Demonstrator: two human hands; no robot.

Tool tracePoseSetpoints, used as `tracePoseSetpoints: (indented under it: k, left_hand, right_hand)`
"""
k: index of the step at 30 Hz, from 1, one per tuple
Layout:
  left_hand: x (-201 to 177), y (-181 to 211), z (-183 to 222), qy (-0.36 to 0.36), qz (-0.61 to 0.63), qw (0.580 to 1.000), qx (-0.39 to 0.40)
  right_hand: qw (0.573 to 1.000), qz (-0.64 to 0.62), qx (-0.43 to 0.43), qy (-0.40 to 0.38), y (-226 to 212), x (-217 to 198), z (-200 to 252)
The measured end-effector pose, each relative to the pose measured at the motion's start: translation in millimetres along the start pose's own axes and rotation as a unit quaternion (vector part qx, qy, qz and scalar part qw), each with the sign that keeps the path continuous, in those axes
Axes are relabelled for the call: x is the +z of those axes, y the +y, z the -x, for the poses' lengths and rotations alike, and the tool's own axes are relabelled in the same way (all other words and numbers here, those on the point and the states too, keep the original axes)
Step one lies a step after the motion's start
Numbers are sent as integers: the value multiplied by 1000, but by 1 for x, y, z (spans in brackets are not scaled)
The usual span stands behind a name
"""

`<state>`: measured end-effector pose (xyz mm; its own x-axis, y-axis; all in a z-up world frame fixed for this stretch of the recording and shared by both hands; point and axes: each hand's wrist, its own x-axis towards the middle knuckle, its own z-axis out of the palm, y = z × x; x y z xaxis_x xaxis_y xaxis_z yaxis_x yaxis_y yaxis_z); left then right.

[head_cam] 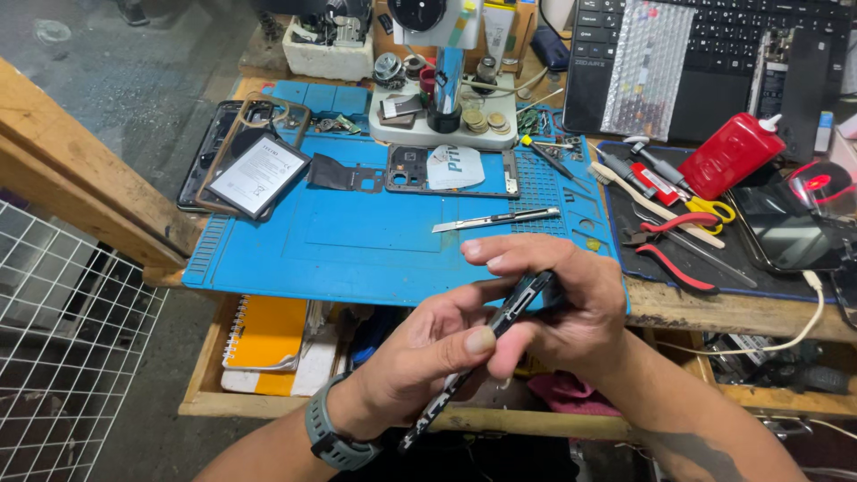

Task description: The person cleans the interior of a smartphone chassis with a cloth and a metal tool. They then place the motherboard and battery into the chassis, aligning the components and pressing them into place.

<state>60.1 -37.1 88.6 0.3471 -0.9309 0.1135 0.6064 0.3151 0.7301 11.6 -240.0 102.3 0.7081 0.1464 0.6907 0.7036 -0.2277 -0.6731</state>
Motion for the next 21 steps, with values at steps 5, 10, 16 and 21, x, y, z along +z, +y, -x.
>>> tracePoseSetpoints:
  k: [5,10,16,21]
  left_hand:
    - [-6,43,-7,68,-422,893,140]
    - [-30,95,-30,75,-773,616,135]
    - [-50,96,-50,-56,-801,589,93]
    - [-69,90,-46,-64,-799,592,82]
  right_hand:
    - [984,179,-10,-4,-2,-39,-28]
    - [788,523,319,55,68,-124,-73]
    - [622,639,452,12,160,-179,-91]
    - [624,633,456,46,179,-190,-93]
